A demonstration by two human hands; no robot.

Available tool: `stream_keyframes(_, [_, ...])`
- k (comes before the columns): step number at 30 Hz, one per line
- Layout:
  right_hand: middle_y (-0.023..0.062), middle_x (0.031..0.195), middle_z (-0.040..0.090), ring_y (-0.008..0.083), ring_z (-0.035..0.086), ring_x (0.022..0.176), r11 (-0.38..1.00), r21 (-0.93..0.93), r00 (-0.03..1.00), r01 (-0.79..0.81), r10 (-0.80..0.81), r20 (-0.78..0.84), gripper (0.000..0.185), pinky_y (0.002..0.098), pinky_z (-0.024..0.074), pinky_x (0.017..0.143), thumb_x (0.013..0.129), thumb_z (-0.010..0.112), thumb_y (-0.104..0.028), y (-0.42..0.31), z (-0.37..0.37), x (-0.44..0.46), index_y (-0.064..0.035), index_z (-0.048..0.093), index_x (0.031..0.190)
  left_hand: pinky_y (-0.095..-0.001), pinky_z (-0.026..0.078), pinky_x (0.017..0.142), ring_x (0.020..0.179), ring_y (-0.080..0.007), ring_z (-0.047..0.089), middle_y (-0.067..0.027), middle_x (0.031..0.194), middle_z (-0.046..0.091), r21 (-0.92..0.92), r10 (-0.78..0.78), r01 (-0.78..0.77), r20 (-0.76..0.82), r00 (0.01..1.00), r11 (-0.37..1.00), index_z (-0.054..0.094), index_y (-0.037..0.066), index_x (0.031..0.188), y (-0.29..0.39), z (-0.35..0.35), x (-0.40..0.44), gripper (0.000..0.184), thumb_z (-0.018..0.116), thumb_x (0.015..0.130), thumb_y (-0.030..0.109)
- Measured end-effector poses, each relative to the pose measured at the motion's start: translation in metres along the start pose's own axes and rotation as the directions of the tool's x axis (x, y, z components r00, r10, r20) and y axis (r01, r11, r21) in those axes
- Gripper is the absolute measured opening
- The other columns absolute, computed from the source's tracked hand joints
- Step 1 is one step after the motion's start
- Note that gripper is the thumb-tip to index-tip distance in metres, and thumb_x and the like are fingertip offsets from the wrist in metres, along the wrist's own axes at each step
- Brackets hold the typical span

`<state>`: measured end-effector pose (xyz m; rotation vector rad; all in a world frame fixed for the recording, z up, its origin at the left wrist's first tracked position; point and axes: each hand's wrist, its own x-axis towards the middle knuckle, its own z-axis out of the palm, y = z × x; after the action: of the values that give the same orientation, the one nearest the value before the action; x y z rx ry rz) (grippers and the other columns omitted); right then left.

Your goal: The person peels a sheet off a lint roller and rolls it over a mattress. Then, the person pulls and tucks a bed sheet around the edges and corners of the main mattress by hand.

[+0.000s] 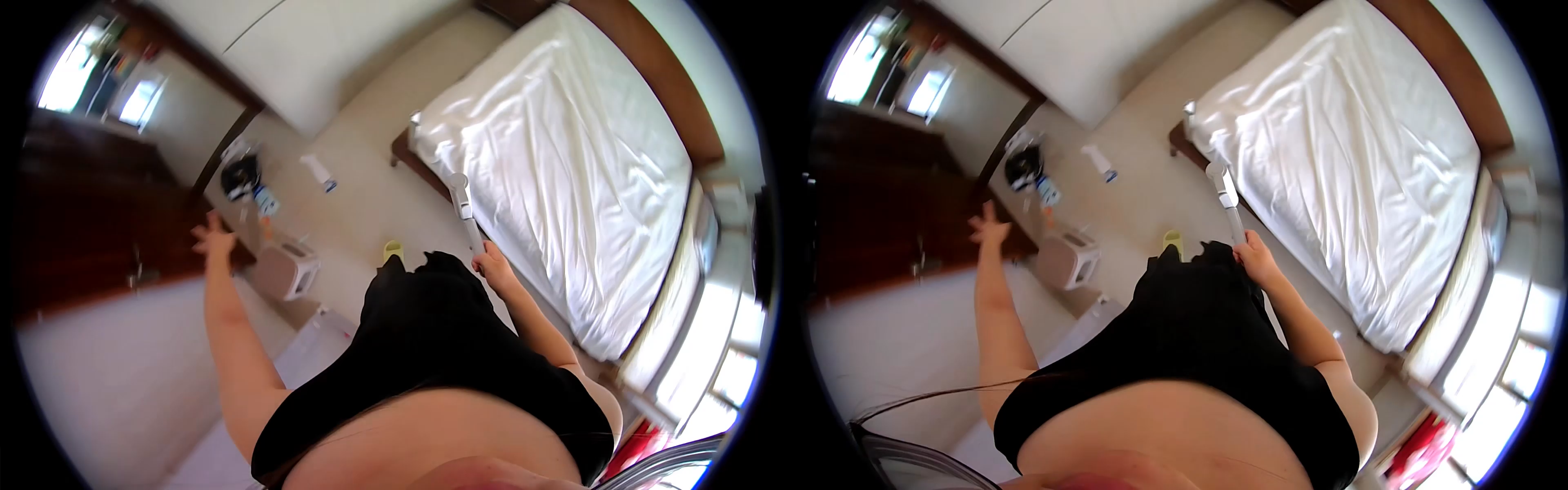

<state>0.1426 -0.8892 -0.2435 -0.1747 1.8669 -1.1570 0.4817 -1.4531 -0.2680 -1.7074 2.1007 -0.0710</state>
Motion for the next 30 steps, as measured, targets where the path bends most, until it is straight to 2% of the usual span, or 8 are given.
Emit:
stream_keyframes(2, [0.0023,0.069,0.054,0.0105,0.051,0.065,1.0,0.006,0.99,-0.01,0.011,-0.138,0.02,0.0263,0.0401,0.059,0.083,0.053,-0.015,0.004,0.007,-0.013,-0.0005,0.053,0.097,-0.0661,0.009,0.109,0.14,-0.0543,0.009,-0.0256,0.156,-0.001,-0.352,-0.33,0.317,0.025,0.944,0.881,0.009,0.043,0.15,-0.005,-0.052,0.049,0.088,0.061,0.08,0.05])
stream_keyframes(3, [0.0021,0.069,0.054,0.0102,0.05,0.065,1.0,0.007,0.979,-0.019,0.02,-0.205,0.02,0.0262,0.0399,0.059,0.083,0.053,-0.015,0.007,0.009,-0.021,-0.0007,0.053,0.097,-0.064,0.01,0.11,0.138,-0.0582,0.009,-0.0243,0.157,-0.006,-0.445,-0.326,0.278,-0.034,0.945,0.852,0.009,0.048,0.149,-0.011,-0.023,0.111,0.084,0.058,0.081,0.053])
stream_keyframes(8, [0.0012,0.069,0.053,0.0103,0.049,0.065,0.963,0.235,0.914,-0.133,0.211,-0.347,0.021,0.0261,0.039,0.059,0.083,0.054,-0.017,0.025,0.018,-0.059,-0.0018,0.054,0.097,-0.0589,-0.004,0.113,0.145,-0.0415,-0.006,-0.0279,0.155,0.009,-0.341,0.29,-0.278,-0.015,0.957,0.898,0.009,0.014,0.153,0.137,-0.001,0.086,0.092,0.055,0.081,0.047])
stream_keyframes(11, [0.0014,0.071,0.051,0.0106,0.047,0.065,0.938,0.286,0.866,-0.195,0.302,-0.4,0.022,0.0261,0.0378,0.06,0.081,0.053,-0.015,0.02,0.023,-0.076,-0.0022,0.054,0.098,-0.0589,0.004,0.114,0.144,-0.044,0.005,-0.0294,0.154,0.012,0.104,0.583,-0.633,0.298,0.756,0.767,0.019,0.015,0.152,0.252,0.071,0.024,0.094,0.064,0.074,0.044])
stream_keyframes(14, [0.0021,0.072,0.052,0.0115,0.049,0.067,0.932,0.325,0.832,-0.159,0.303,-0.464,0.022,0.0268,0.0389,0.061,0.082,0.054,-0.017,0.031,0.019,-0.093,-0.0022,0.053,0.098,-0.0612,0.013,0.113,0.146,-0.0378,0.002,-0.0151,0.159,0.004,0.029,0.71,-0.809,0.461,0.532,0.587,0.023,0.028,0.151,0.33,0.133,-0.079,0.085,0.063,0.078,0.04])
stream_keyframes(17, [0.0039,0.074,0.055,0.0136,0.052,0.07,0.912,0.397,0.795,-0.105,0.317,-0.517,0.023,0.029,0.0418,0.064,0.083,0.054,-0.019,0.048,0.021,-0.128,-0.0013,0.052,0.097,-0.0612,0.015,0.113,0.146,-0.0373,-0.003,-0.0158,0.159,0.003,-0.093,0.729,-0.867,0.589,0.349,0.49,0.023,0.027,0.151,0.382,0.14,-0.199,0.083,0.062,0.079,0.038])
stream_keyframes(25, [0.005,0.078,0.057,0.0129,0.055,0.071,0.788,0.615,0.55,0.013,0.508,-0.663,0.032,0.0291,0.0452,0.065,0.085,0.061,-0.024,0.115,0.008,-0.191,0.0,0.055,0.106,-0.051,0.021,0.114,0.146,-0.0368,0.008,-0.0181,0.158,0.007,-0.147,0.867,-0.988,0.498,-0.028,0.053,0.033,0.024,0.148,0.458,0.179,-0.328,0.073,0.057,0.079,0.032])
stream_keyframes(30, [0.0053,0.079,0.058,0.0125,0.055,0.073,0.839,0.536,0.46,0.09,0.443,-0.77,0.036,0.0288,0.0449,0.066,0.086,0.064,-0.029,0.187,-0.05,-0.244,0.0002,0.055,0.106,-0.0458,0.018,0.117,0.142,-0.0373,0.024,-0.0226,0.15,0.03,0.072,0.796,-0.953,0.534,0.287,0.295,0.039,0.015,0.144,0.486,0.183,-0.292,0.067,0.05,0.08,0.029])
